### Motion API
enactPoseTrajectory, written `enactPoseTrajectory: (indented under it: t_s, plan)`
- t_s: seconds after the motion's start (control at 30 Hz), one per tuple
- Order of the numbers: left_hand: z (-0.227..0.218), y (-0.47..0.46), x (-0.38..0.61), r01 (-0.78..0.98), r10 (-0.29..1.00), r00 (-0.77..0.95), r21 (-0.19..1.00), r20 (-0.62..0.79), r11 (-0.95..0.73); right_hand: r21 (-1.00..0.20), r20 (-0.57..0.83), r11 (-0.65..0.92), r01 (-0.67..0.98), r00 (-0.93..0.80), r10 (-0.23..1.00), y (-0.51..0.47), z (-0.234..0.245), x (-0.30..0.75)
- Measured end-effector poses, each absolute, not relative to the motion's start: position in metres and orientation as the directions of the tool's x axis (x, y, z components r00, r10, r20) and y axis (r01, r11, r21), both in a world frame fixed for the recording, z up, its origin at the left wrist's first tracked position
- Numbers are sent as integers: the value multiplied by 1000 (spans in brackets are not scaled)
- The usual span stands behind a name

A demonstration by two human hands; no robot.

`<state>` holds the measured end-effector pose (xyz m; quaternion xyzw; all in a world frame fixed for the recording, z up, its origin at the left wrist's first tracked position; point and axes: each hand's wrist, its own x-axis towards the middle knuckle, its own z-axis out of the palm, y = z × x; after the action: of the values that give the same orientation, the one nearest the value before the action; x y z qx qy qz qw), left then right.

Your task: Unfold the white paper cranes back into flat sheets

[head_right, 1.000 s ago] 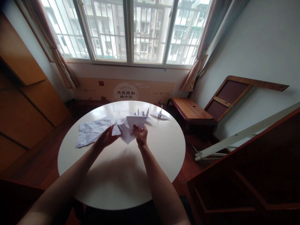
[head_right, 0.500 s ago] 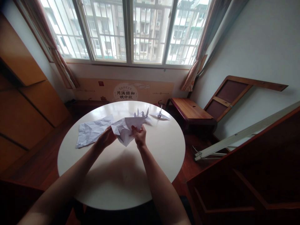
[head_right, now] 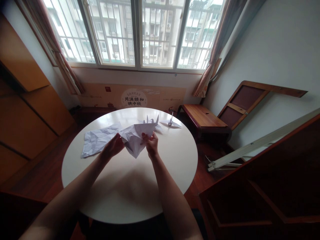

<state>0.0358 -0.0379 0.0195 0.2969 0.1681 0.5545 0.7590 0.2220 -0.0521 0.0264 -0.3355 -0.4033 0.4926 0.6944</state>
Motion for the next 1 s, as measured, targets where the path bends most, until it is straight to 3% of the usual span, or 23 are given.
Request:
enactPoseTrajectory:
  t_s: [0.73, 1.0]
  plan:
    - [26, -48, 31, -679, 910, 411, 684, 53, 266, -850, 203, 212, -483, 71, 977, -52, 25, 224]
    - [30, -45, 32, -670, 927, 374, 699, 24, 252, -933, 125, 134, -334, 48, 991, -51, 24, 222]
